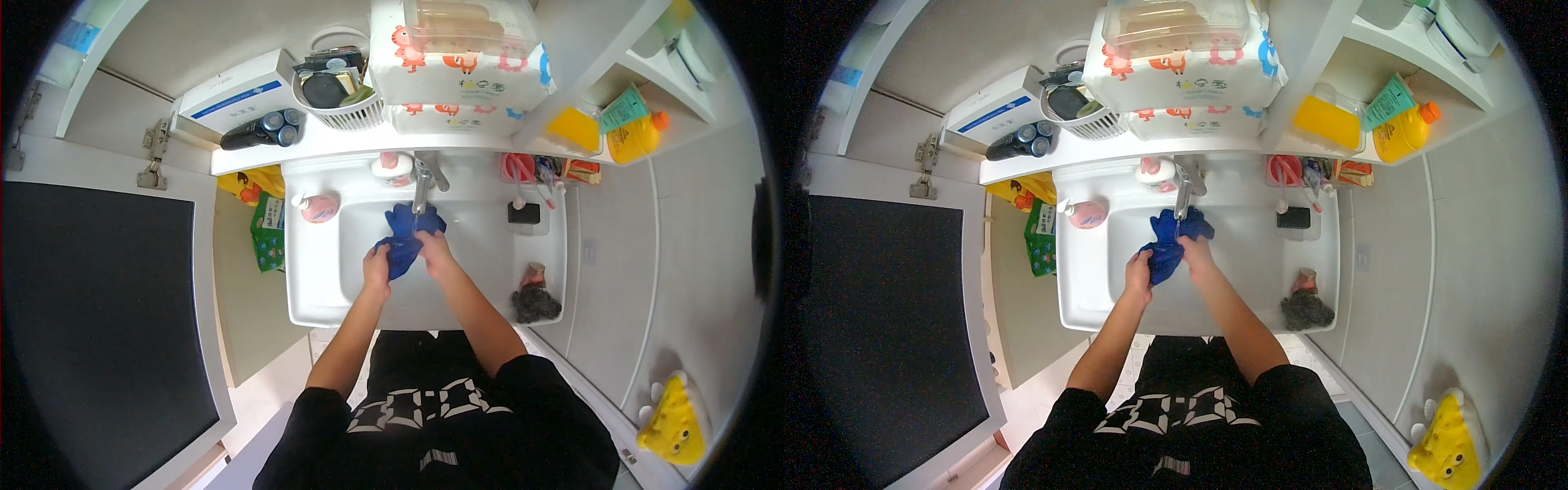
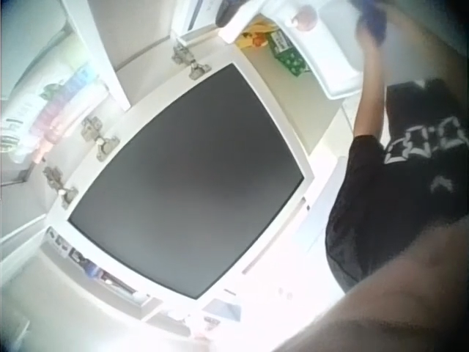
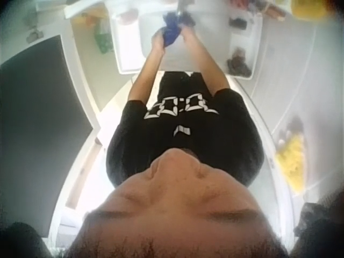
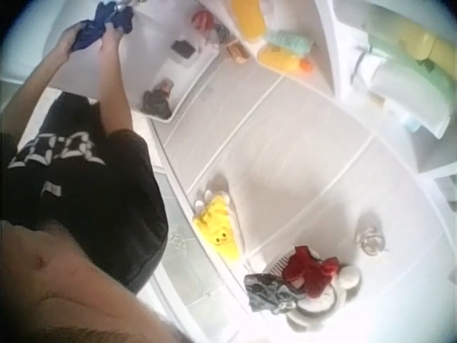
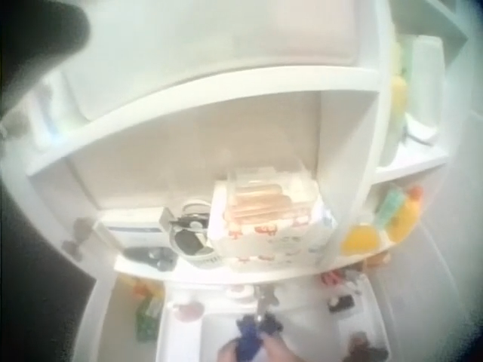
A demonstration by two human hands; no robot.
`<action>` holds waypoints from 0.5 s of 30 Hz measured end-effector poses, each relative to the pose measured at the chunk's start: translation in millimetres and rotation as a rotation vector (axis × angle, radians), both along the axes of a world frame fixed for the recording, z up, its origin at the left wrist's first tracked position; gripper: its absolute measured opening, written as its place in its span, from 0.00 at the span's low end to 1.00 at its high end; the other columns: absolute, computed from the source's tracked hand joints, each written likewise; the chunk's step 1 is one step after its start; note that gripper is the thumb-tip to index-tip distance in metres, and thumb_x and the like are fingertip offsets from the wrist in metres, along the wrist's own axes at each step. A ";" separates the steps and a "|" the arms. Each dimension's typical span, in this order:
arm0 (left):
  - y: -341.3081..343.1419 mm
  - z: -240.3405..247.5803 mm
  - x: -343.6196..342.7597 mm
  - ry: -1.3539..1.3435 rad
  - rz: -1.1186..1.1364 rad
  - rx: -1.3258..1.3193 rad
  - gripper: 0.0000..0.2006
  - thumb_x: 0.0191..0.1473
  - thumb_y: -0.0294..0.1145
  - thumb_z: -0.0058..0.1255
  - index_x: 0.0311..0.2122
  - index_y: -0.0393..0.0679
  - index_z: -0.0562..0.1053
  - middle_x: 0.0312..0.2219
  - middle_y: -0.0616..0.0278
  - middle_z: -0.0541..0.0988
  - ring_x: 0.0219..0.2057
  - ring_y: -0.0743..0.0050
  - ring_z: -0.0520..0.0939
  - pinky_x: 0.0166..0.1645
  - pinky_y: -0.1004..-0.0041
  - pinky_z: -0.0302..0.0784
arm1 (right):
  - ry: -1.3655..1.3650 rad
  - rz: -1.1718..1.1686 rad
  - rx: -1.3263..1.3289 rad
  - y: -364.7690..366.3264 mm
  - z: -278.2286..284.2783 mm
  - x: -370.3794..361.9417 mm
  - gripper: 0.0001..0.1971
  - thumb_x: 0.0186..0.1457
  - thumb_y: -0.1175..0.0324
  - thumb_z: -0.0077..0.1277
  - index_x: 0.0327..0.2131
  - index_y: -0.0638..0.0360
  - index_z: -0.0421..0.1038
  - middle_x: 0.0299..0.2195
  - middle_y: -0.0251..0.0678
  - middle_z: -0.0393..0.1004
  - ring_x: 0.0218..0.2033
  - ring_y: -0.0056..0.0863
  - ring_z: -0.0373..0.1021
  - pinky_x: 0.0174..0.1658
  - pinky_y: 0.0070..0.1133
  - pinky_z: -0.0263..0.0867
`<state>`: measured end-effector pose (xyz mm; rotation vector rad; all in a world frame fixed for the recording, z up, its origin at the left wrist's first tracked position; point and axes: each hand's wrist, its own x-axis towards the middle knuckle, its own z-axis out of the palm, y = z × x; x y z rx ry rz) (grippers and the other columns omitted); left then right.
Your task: The person rinses a cloth in a sink, carries a basin of water to the sink, and then wipes the inside of the basin with the cloth.
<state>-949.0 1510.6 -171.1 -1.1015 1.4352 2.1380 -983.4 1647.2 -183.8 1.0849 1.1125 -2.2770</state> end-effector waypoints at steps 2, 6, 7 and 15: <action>-0.7 -3.8 -1.0 -0.064 -0.020 -0.027 0.18 0.56 0.43 0.45 0.48 0.44 0.70 0.36 0.64 0.77 0.37 0.71 0.77 0.46 0.69 0.72 | 0.332 0.412 0.308 7.3 -6.2 3.6 0.18 0.53 0.75 0.45 0.49 0.63 0.66 0.36 0.33 0.74 0.40 0.25 0.71 0.45 0.23 0.67; 17.2 2.7 -4.7 -0.132 0.083 0.266 0.22 0.58 0.54 0.40 0.50 0.51 0.68 0.38 0.65 0.76 0.39 0.67 0.77 0.48 0.57 0.71 | 0.627 0.451 0.542 18.7 -5.6 12.3 0.20 0.47 0.81 0.45 0.47 0.66 0.67 0.46 0.39 0.69 0.45 0.29 0.69 0.50 0.23 0.64; 19.8 4.2 -7.9 -0.073 0.072 0.420 0.24 0.58 0.57 0.37 0.50 0.52 0.68 0.40 0.65 0.76 0.40 0.64 0.77 0.48 0.52 0.70 | 0.627 0.455 0.540 18.1 2.6 15.7 0.20 0.47 0.81 0.45 0.47 0.66 0.67 0.46 0.39 0.69 0.45 0.29 0.69 0.50 0.23 0.64; 38.8 -30.3 -48.3 0.112 0.103 0.600 0.22 0.61 0.50 0.36 0.49 0.43 0.69 0.44 0.58 0.77 0.43 0.64 0.78 0.51 0.64 0.73 | 0.752 0.340 1.193 42.7 -10.2 34.1 0.25 0.47 0.78 0.46 0.52 0.60 0.63 0.51 0.39 0.66 0.53 0.38 0.64 0.53 0.29 0.64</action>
